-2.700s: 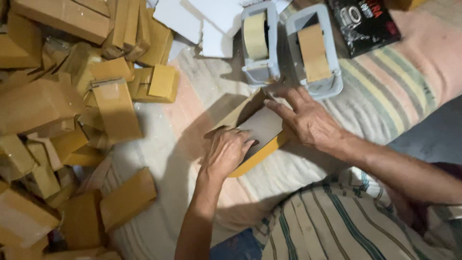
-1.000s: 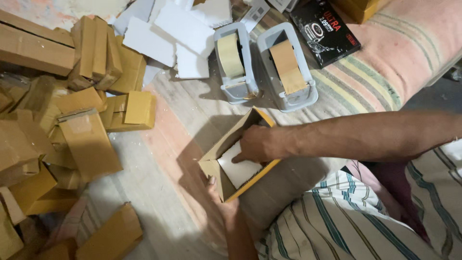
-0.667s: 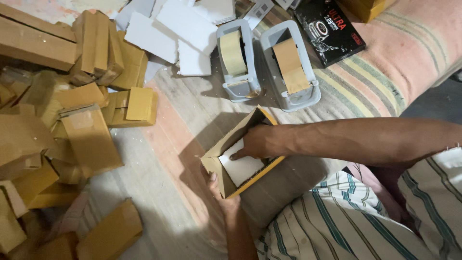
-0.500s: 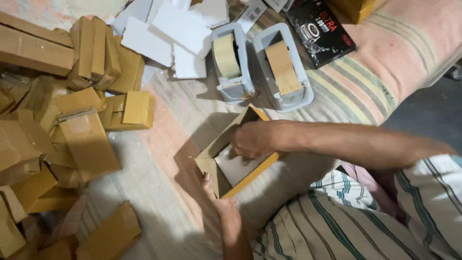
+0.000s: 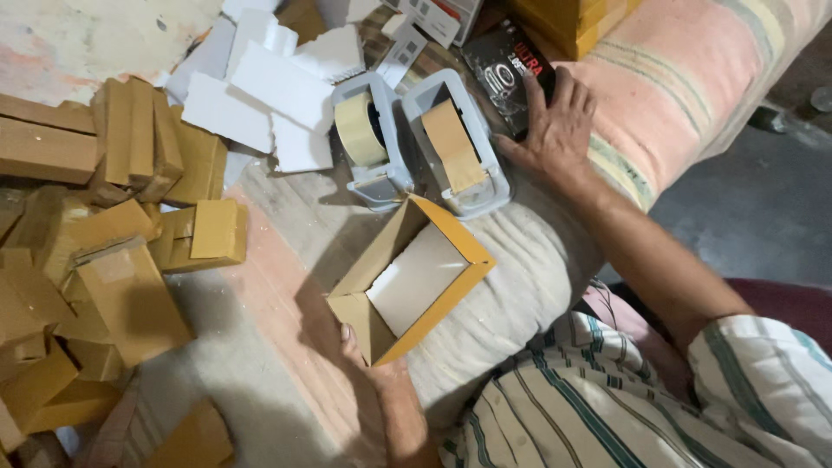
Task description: The person folds and closes small yellow cardboard boxes on a cushioned work surface, inserts white foam padding and a black product box into one, then pulls tape from a tape dispenser and seals the box flaps shut, pressing the tape down by hand.
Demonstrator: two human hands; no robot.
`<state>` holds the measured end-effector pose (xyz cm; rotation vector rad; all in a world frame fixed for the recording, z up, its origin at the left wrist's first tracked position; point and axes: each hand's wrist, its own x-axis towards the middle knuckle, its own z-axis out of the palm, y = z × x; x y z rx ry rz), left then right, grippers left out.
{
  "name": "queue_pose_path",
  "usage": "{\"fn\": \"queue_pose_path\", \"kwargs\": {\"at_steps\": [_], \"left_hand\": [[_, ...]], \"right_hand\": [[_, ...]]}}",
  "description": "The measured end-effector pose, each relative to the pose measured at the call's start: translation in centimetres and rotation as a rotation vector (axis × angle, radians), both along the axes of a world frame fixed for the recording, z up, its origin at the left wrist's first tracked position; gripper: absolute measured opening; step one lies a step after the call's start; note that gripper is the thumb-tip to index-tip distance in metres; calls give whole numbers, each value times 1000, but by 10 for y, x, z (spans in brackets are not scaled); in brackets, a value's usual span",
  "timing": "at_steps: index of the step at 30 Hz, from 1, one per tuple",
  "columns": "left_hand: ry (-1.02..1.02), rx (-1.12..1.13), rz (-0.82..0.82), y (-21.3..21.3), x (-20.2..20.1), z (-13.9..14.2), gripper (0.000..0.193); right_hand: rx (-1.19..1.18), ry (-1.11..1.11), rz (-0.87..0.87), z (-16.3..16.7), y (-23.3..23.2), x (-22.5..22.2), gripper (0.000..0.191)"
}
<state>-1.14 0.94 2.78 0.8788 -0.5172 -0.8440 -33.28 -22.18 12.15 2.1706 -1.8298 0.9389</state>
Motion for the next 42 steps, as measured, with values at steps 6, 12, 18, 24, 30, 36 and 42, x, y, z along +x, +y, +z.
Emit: {"fn": "queue_pose_path", "kwargs": {"at_steps": [6,12,18,24,30,36,42], "left_hand": [[-809,118,213,1,-5,12,51],[-4,-41,-16,-5,4,-9,66],[178,-42,-47,-7,4,-8,68],[176,-75,-135,-4,1,26,69],[174,-117,-157,2,3,36,68],[174,-119,-154,9,11,23,67],[94,-92,-46,13,15,34,67]], "right_hand": [[79,-12,-65,-13,1,3,100],[311,-583,53,15,56,-36,81],[243,-998,564,72,110,-60,73],[74,85,1057,133,97,-29,82],[358,365,1131,151,101,51,88],[315,335,1290,127,110,132,93],[141,-117,1253,76,98,129,79]]}}
